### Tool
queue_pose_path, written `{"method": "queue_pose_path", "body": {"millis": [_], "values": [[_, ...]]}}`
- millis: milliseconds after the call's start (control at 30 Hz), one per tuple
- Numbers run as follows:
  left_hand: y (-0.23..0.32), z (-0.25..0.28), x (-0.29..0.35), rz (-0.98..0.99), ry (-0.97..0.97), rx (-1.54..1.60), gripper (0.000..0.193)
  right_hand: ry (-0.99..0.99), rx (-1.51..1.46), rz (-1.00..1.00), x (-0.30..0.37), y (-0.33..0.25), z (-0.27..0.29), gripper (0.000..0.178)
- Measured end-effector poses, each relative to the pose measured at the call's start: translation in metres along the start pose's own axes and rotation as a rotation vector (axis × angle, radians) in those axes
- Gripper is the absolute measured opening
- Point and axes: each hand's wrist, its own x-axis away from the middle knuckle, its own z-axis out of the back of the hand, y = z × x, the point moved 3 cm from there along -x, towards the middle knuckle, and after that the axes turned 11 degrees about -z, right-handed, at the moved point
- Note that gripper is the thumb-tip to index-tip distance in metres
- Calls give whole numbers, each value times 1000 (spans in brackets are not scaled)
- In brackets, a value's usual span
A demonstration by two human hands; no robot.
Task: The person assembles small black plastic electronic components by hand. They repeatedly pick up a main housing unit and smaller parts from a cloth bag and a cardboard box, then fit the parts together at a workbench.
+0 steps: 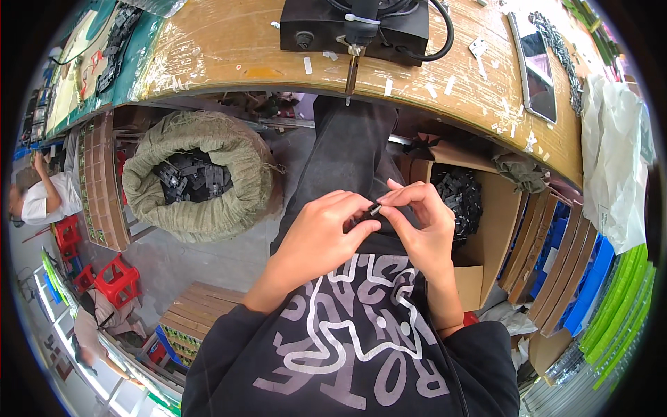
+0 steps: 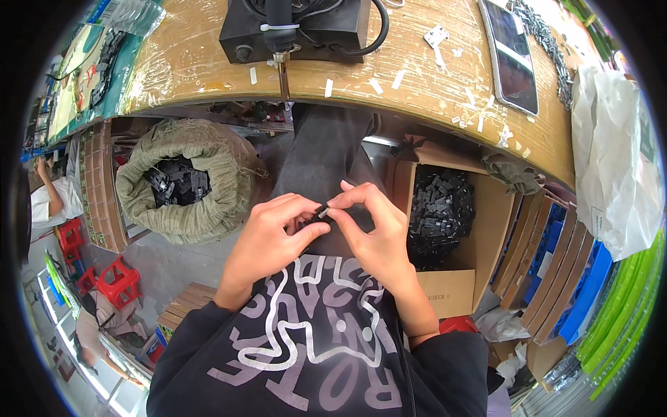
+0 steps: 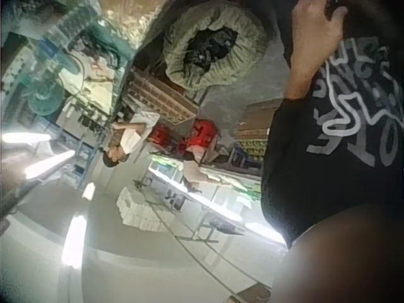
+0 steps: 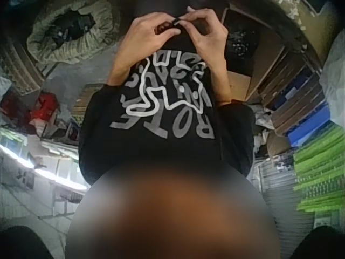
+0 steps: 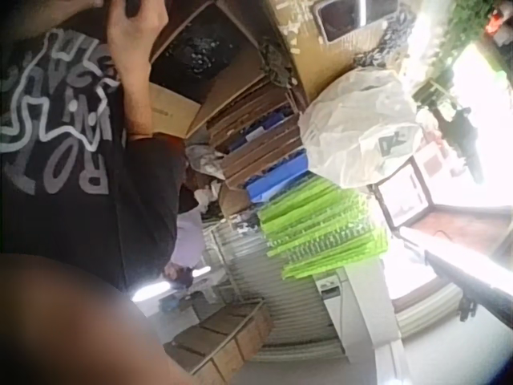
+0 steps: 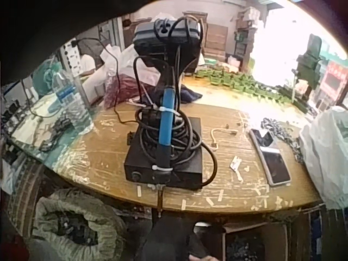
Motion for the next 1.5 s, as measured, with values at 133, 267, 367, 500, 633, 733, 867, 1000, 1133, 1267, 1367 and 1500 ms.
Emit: {"method": "queue_pose_path", "body": {"millis": [133,267,367,500,633,733,867,1000,1133,1267,1367,1500], "values": [[-1,2,1,-129,37,-71,22,-3,49,7,0,-3,-4,13],[-3,6,1,-159,6,-121,21,-45,258,82,0,-17,-8,12],[-10,9,-1,-86,-81,78,21,-84,225,78,0,-12,-6,12],[-52,3,-1,172,-152,833,27,-132,124,97,-5,-5,-2,11],[-68,-14,4,230,-290,1085,25,-271,-148,102,-15,4,-7,8],[-68,-26,5,183,-411,1634,25,-325,-366,77,-22,12,-13,11],[-66,-20,-5,313,-27,1496,26,-184,-334,-24,-34,20,-18,10],[-54,-1,-28,190,357,909,20,74,-310,-223,-41,22,-20,26],[-58,17,-36,88,415,776,16,-328,-462,-584,-24,10,-20,31],[-47,19,-44,56,429,744,16,-363,-572,-576,-15,0,-24,32],[-43,20,-45,76,441,753,16,-326,-543,-565,-16,-12,-25,30],[-40,22,-45,86,465,797,16,-310,-532,-514,-17,-14,-24,30]]}}
